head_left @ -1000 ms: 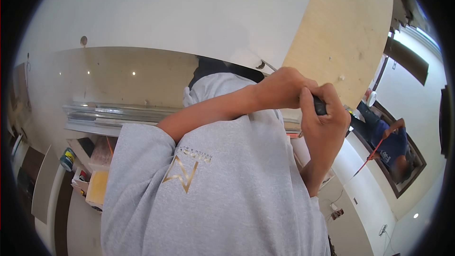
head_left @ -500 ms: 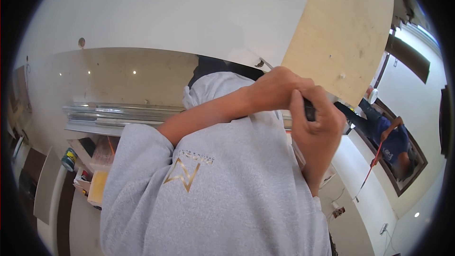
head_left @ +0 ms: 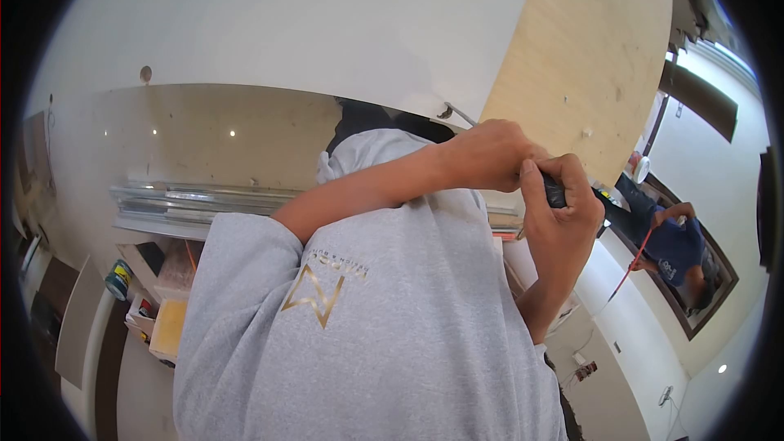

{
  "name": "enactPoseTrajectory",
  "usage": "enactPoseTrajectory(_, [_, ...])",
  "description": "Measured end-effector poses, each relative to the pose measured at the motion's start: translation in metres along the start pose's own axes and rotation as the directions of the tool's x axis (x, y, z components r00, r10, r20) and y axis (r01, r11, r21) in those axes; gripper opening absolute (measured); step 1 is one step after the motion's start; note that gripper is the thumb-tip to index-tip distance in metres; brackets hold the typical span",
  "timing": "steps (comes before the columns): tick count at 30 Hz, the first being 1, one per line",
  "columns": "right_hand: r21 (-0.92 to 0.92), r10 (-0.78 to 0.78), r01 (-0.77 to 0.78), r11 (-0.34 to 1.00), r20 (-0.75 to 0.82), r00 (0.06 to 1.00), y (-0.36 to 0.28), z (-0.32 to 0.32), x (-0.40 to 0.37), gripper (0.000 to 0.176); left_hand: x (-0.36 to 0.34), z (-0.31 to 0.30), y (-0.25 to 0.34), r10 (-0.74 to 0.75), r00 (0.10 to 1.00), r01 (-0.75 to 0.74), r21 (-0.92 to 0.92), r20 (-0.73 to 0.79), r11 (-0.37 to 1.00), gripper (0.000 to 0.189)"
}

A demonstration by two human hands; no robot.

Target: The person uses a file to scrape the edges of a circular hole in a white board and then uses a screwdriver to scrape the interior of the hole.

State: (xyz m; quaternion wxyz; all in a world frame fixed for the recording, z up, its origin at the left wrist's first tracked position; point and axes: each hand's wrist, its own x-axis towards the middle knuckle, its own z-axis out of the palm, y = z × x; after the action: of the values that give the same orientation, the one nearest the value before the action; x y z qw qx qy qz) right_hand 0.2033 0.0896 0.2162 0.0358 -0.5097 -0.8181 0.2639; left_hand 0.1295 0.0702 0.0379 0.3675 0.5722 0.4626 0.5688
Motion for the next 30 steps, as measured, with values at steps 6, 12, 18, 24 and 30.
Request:
enactPoseTrajectory(6, [0.000,0.033,-0.033,0.999,0.007,0.999,-0.006,-0.002,-0.001,0.012,0.000,-0.006,0.014,0.005,0.995,-0.011,-0.063,-0.095,0.998,0.010])
enactPoseTrajectory(12, [-0.039,-0.071,0.070,0.997,-0.022,0.997,0.002,-0.004,0.003,0.011,0.002,-0.005,0.017,-0.016,0.990,0.009,-0.051,-0.141,0.999,0.011])
enactPoseTrajectory(18, [0.000,-0.095,0.095,0.995,-0.004,0.995,-0.009,0.001,0.001,0.007,-0.003,-0.007,0.017,-0.013,0.976,0.002,-0.051,-0.218,0.999,0.014])
enactPoseTrajectory(24, [-0.059,-0.218,0.223,0.973,0.080,0.973,-0.008,0.017,0.002,0.009,-0.023,-0.007,0.001,-0.015,0.953,-0.006,-0.070,-0.301,0.997,0.018])
enactPoseTrajectory(30, [-0.041,-0.075,0.074,0.996,-0.020,0.997,0.005,0.007,0.004,0.010,-0.004,-0.006,0.009,-0.015,0.994,0.012,-0.023,-0.111,1.000,0.013])
